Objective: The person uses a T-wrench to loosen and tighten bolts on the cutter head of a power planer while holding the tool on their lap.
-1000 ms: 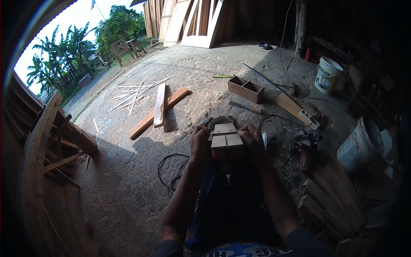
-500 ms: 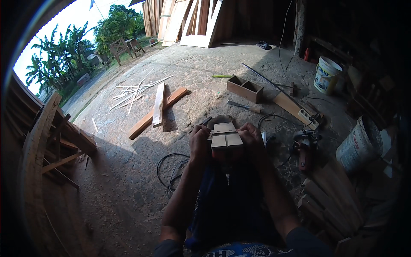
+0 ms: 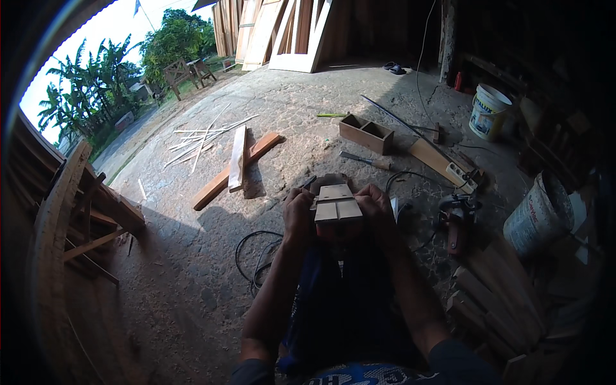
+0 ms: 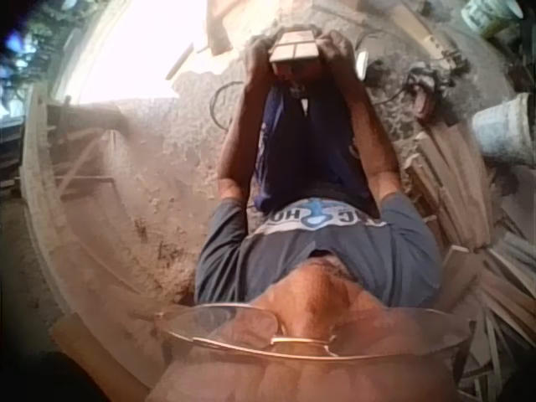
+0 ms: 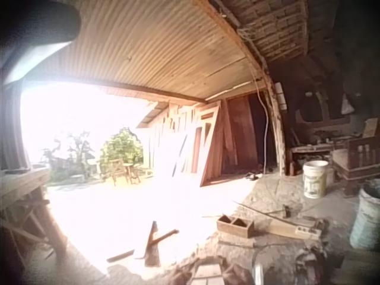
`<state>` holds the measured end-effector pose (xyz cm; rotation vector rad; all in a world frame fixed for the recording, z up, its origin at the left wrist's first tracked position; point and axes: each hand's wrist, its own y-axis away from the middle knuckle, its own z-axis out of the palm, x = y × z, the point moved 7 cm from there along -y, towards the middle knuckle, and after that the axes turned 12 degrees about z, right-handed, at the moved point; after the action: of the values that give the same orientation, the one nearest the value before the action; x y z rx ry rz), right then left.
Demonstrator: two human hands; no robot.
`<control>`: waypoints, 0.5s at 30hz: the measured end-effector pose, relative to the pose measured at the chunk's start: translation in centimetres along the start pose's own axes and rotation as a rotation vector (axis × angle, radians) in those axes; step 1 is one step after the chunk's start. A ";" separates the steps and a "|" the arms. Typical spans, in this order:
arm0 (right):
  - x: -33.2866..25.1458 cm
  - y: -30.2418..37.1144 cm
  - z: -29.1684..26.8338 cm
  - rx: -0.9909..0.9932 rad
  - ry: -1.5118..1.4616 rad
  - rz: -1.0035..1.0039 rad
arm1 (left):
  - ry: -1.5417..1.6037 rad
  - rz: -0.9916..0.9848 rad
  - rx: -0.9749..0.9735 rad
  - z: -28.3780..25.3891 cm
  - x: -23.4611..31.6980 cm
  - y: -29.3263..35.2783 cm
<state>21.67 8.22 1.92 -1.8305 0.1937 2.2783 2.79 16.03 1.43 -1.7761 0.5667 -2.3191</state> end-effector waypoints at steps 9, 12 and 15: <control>0.8 -0.5 -0.4 -0.011 -0.004 0.005 | -0.164 0.099 -0.018 -0.3 0.2 -0.3; 0.6 -0.5 -0.3 -0.019 -0.012 -0.007 | -0.108 0.074 -0.007 -0.2 0.3 -0.2; 0.3 -0.4 0.0 -0.010 -0.001 -0.010 | -0.088 0.072 -0.009 -0.6 -0.4 -0.3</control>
<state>21.69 8.58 1.65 -1.8309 0.1723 2.2778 2.33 16.54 1.08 -1.8200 0.6167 -2.1834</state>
